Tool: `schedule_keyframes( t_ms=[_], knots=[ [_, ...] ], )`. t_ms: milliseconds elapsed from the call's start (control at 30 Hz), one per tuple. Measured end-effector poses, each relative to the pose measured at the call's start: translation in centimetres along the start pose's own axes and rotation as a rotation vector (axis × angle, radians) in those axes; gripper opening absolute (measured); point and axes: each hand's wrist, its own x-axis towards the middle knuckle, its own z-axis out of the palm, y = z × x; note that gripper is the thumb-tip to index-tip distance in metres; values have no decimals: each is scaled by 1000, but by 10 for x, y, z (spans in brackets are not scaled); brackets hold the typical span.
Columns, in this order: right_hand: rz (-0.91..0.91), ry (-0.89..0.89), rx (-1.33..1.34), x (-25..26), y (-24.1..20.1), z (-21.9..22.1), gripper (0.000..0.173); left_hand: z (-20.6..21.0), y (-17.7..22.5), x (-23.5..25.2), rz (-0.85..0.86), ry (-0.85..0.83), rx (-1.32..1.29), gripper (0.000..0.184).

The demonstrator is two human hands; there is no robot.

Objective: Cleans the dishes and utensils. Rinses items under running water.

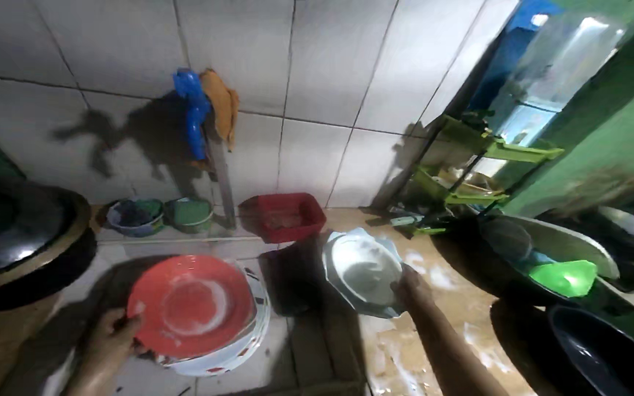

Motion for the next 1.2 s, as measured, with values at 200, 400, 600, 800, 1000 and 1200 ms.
schedule_keyframes(
  t_ms=[200, 400, 600, 800, 1000, 1200],
  knots=[
    [73, 7, 62, 23, 3, 2, 40, -3, 24, 1, 179, -114, 493, 66],
    [64, 288, 313, 10, -7, -35, 44, 0, 152, 25, 857, 60, 217, 49],
    [-89, 332, 647, -41, -82, -68, 49, 35, 299, 57, 1270, -29, -9, 60],
    [-196, 34, 813, -66, -184, 3, 45, 82, 344, 60, 1241, 171, 29, 65],
    [-225, -65, 804, -81, -244, 50, 39, 85, 355, 47, 1080, 140, 280, 75],
    [-245, -110, 850, -87, -257, 64, 45, 27, 312, 56, 1022, -109, -62, 57]
  ],
)
